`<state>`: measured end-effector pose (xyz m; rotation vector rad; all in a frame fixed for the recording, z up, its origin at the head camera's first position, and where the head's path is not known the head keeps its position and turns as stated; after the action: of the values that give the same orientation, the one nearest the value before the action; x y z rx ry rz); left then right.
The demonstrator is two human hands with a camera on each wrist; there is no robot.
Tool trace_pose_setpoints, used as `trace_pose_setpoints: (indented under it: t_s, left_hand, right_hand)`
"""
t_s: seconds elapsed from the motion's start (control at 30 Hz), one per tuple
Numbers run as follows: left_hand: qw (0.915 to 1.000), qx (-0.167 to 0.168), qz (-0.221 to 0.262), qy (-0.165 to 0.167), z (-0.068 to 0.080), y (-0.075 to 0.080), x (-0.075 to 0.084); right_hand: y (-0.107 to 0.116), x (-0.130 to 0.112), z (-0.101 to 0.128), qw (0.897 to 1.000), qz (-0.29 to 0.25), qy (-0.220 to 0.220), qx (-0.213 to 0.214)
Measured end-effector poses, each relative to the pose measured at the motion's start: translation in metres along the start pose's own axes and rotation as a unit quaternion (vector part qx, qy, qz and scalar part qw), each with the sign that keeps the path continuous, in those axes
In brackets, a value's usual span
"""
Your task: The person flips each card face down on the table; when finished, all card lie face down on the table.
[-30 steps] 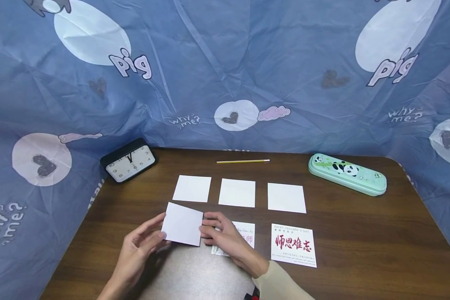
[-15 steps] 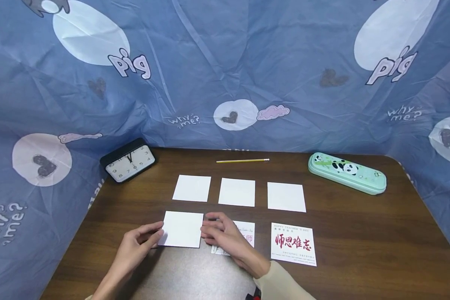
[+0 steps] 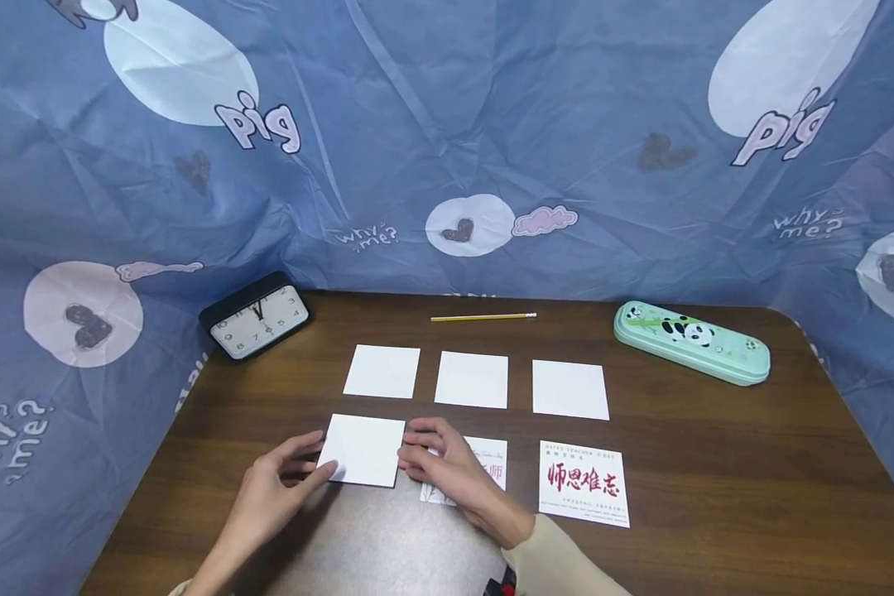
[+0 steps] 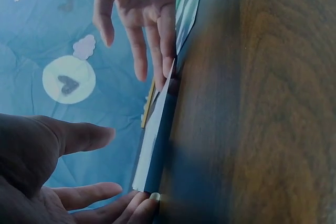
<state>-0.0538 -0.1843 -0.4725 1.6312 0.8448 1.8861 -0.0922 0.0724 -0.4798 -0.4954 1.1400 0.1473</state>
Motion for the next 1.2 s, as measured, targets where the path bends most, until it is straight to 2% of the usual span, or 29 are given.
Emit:
trace_pose_setpoints:
  t_s: [0.17,0.5,0.8,0.97,1.2]
  left_hand:
    - [0.9999,0.002,-0.009,-0.013,0.002,0.002,0.002]
    - [1.0,-0.002,-0.007,-0.003,0.001,0.005,0.001]
    - [0.9983,0.018,0.032,-0.046,-0.002,-0.006,0.013]
    - [0.9958,-0.01,0.07,-0.059,-0.004,-0.021,0.027]
    - [0.9868,-0.072,0.1,-0.106,-0.004,-0.045,0.051]
  right_hand:
    - [0.001,-0.001,-0.001,1.0,0.004,-0.001,-0.004]
    - [0.007,-0.002,0.002,1.0,-0.008,0.001,0.014]
    - [0.027,-0.012,0.017,0.999,0.015,0.017,0.024]
    - [0.042,-0.018,0.028,0.998,0.035,0.021,0.048]
    - [0.061,-0.022,0.042,0.995,0.051,0.021,0.088]
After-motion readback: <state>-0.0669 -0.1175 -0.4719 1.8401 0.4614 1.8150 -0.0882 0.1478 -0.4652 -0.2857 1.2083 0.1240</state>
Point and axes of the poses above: each hand's wrist, its own z-axis away from the middle knuckle, its own y-axis out of the back of the hand, x = y × z, the point moved 1 cm from there along -z, towards the middle knuckle, and after that the axes turned 10 degrees about -z, right-handed, at the moved point
